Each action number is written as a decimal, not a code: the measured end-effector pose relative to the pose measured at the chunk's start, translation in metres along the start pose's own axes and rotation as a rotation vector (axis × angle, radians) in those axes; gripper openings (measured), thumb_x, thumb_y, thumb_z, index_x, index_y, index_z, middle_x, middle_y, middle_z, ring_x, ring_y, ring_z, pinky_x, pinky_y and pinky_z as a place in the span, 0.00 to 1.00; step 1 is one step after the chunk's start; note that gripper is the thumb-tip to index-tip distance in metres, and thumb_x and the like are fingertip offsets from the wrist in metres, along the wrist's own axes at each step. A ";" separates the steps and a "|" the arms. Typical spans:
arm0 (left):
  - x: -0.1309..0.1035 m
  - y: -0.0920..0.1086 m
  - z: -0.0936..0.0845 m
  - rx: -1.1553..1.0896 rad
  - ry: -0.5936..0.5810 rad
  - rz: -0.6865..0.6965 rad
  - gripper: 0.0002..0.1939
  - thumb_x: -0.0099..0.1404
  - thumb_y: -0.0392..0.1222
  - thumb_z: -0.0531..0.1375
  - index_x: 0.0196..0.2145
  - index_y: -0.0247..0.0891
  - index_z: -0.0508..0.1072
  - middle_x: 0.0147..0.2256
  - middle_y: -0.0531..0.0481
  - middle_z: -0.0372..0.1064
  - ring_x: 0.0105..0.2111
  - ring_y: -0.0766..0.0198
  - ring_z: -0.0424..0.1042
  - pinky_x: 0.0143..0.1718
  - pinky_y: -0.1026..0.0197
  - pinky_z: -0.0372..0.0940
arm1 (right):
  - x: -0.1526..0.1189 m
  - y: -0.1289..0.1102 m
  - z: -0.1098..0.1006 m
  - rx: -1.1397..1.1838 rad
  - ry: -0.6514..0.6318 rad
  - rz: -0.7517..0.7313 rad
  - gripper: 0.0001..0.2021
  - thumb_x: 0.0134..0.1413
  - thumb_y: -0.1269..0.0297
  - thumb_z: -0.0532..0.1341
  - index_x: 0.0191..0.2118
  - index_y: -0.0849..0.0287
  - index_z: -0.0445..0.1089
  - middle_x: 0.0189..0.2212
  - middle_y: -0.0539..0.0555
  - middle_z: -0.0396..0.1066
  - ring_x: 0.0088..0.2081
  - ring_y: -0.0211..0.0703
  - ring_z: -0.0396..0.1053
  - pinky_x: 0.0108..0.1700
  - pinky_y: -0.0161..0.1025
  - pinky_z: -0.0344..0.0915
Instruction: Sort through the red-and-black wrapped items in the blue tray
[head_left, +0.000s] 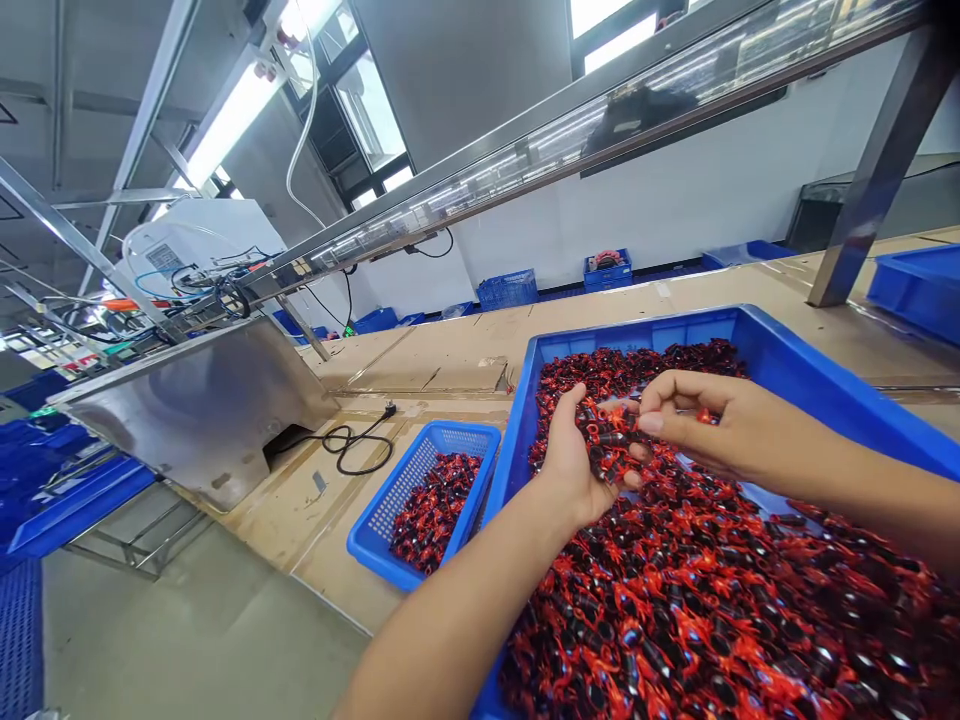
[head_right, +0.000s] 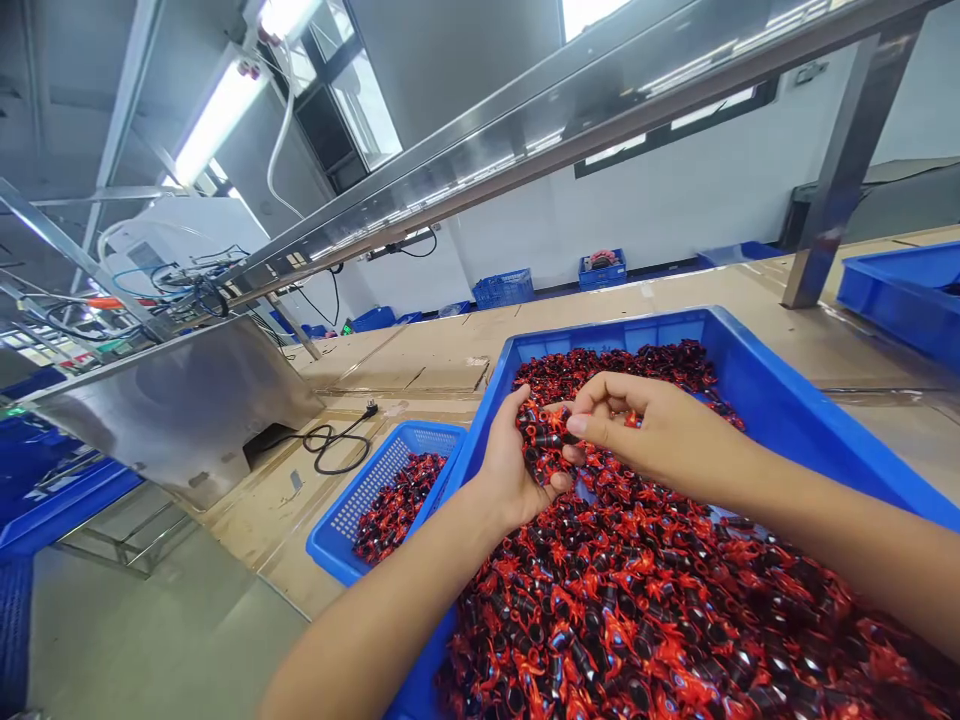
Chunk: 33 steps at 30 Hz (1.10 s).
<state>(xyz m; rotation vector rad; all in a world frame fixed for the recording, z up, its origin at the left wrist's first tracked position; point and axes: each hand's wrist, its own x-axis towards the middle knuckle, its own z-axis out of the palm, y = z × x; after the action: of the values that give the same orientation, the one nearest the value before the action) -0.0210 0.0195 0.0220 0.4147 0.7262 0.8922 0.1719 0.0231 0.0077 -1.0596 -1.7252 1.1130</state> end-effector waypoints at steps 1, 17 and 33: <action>0.000 0.000 0.000 -0.003 -0.015 -0.006 0.28 0.83 0.58 0.49 0.39 0.35 0.78 0.29 0.46 0.72 0.18 0.65 0.69 0.13 0.68 0.59 | 0.000 -0.001 -0.001 0.117 -0.025 0.060 0.27 0.57 0.31 0.74 0.38 0.51 0.75 0.19 0.45 0.65 0.18 0.36 0.52 0.20 0.37 0.48; -0.002 -0.006 0.001 0.219 -0.091 0.047 0.30 0.84 0.60 0.45 0.42 0.36 0.78 0.35 0.43 0.77 0.20 0.64 0.69 0.12 0.64 0.64 | -0.002 -0.020 -0.003 0.674 -0.129 0.170 0.18 0.59 0.50 0.71 0.29 0.51 0.65 0.23 0.45 0.53 0.18 0.33 0.39 0.16 0.36 0.37; 0.000 -0.017 0.001 0.393 -0.080 0.023 0.31 0.80 0.66 0.54 0.49 0.36 0.84 0.31 0.43 0.77 0.23 0.59 0.73 0.18 0.66 0.62 | -0.001 0.001 0.002 -0.309 0.144 -0.131 0.26 0.57 0.33 0.74 0.46 0.49 0.89 0.25 0.51 0.77 0.27 0.45 0.72 0.30 0.41 0.63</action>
<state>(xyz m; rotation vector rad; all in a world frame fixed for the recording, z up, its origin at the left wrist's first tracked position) -0.0110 0.0096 0.0126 0.8042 0.8255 0.7487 0.1702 0.0219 0.0061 -1.1626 -1.8578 0.6848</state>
